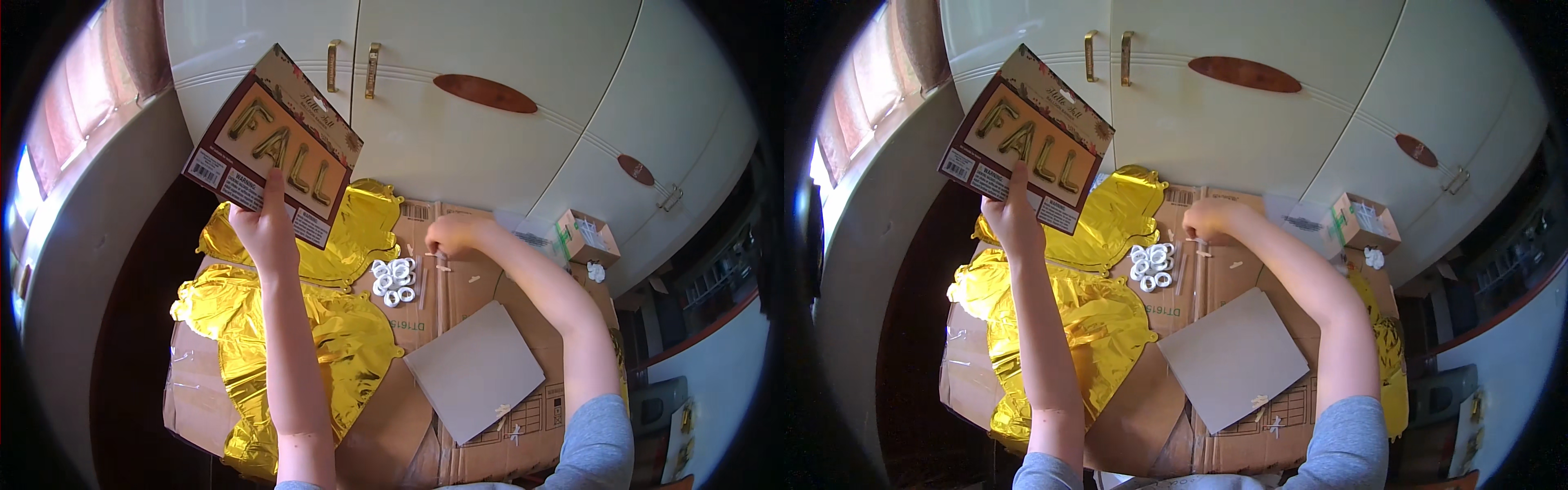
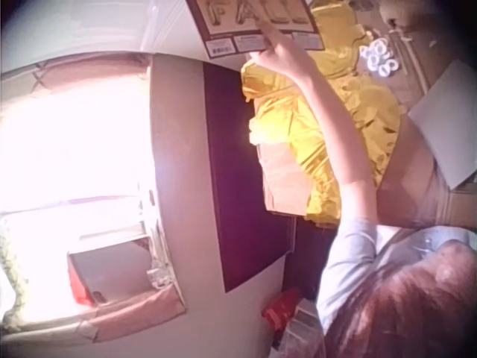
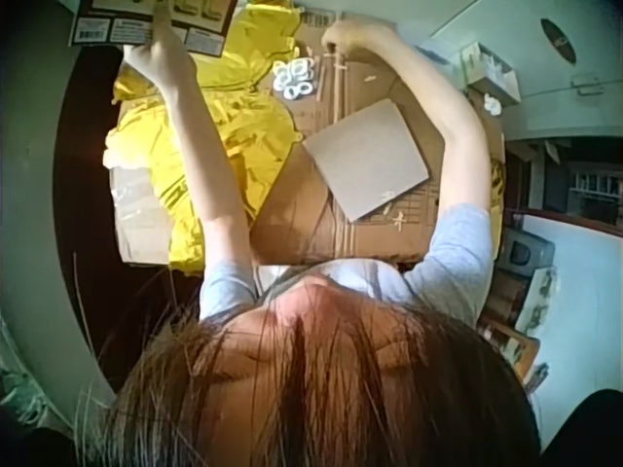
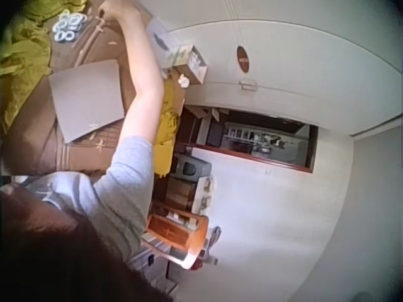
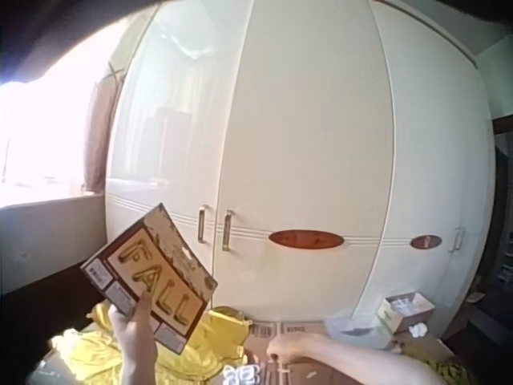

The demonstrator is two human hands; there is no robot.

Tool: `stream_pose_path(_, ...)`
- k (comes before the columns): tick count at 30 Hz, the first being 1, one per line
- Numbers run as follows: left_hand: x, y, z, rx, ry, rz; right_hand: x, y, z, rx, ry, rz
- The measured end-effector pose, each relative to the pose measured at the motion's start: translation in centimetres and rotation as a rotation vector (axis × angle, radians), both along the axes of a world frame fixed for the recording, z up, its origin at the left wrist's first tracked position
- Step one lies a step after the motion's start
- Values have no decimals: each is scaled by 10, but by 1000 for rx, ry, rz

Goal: Assemble cardboard signage and small components on a table.

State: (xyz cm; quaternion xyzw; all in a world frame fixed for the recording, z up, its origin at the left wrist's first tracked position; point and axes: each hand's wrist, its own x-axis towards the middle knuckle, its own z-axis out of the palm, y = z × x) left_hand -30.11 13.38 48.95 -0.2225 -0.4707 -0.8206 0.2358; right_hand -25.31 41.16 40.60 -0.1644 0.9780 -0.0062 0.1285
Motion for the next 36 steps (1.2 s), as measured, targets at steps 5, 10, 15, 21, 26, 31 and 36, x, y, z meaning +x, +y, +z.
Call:
stream_pose_path(5,2,2,2,-22,23,11,-8,-3,-31,-303,307,73)
stream_pose_path(10,1,2,2,-10,14,2,-21,1,-31,-248,275,265)
stream_pose_path(15,-2,1,0,-33,8,-2,-32,-11,-20,-109,267,354)
stream_pose_path(21,-4,3,-2,5,3,-16,-36,-4,-23,-64,210,350)
stream_pose_path(26,-5,4,-2,11,31,25,-9,14,-20,-164,151,100)
stream_pose_path(31,-6,1,-4,5,-1,-19,16,19,-16,-377,-40,-141)
stream_pose_path(36,-2,6,-2,7,10,6,16,29,-33,-336,-17,-36)
